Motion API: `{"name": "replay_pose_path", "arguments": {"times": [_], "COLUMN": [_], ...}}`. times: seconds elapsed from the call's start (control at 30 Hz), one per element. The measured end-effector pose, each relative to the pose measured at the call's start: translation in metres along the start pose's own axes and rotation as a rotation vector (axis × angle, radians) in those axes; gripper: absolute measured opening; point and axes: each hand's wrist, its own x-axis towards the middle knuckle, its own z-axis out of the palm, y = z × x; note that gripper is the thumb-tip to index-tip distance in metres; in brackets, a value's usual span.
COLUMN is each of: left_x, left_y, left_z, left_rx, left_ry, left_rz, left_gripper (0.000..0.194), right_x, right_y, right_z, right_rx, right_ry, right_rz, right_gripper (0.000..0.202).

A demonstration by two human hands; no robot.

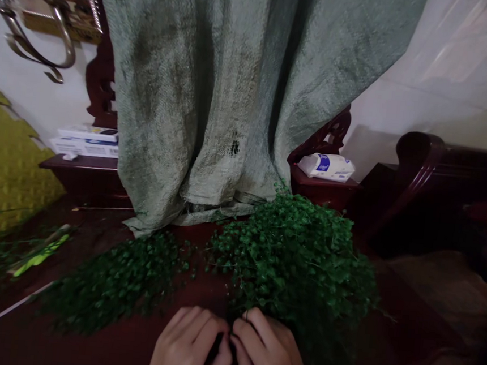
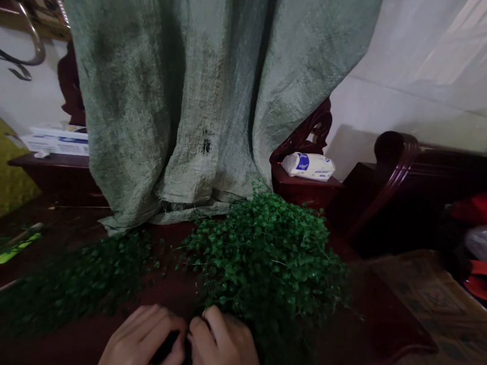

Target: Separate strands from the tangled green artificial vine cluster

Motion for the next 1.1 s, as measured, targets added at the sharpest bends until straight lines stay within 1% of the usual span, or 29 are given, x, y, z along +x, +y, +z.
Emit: {"name": "replay_pose_path", "arguments": {"times": [0.1, 0.2, 0.3, 0.47, 0.63, 0.83, 0.93, 1.1], "left_x": [0.000, -0.001, -0.002, -0.005, -0.006, -0.003, -0.003, -0.004], "left_y": [0.000, 0.000, 0.000, -0.002, -0.003, -0.001, -0.001, 0.000], "left_z": [0.002, 0.004, 0.005, 0.007, 0.006, 0.003, 0.002, 0.004], "left_rx": [0.047, 0.066, 0.072, 0.052, -0.006, -0.093, -0.110, -0.126], "left_ry": [0.004, 0.003, -0.002, -0.058, -0.111, -0.193, -0.180, -0.101], "left_rz": [-0.026, -0.056, -0.072, -0.080, -0.093, -0.175, -0.176, -0.164], "left_gripper": [0.021, 0.022, 0.022, 0.021, 0.016, 0.016, 0.016, 0.019], "right_x": [0.000, -0.002, -0.003, -0.005, -0.006, -0.009, -0.009, -0.006], "right_y": [0.001, 0.002, 0.003, 0.004, 0.005, 0.005, 0.005, 0.006], "right_z": [0.001, 0.002, 0.004, 0.006, 0.008, 0.013, 0.013, 0.008], "right_rx": [0.049, 0.060, 0.053, 0.049, 0.065, 0.083, 0.096, 0.148], "right_ry": [-0.081, -0.117, -0.126, -0.129, -0.107, -0.114, -0.120, -0.140], "right_rz": [0.005, 0.003, 0.000, 0.009, 0.018, 0.037, 0.041, 0.055], "right_gripper": [0.034, 0.029, 0.025, 0.016, 0.013, 0.011, 0.012, 0.014]}}
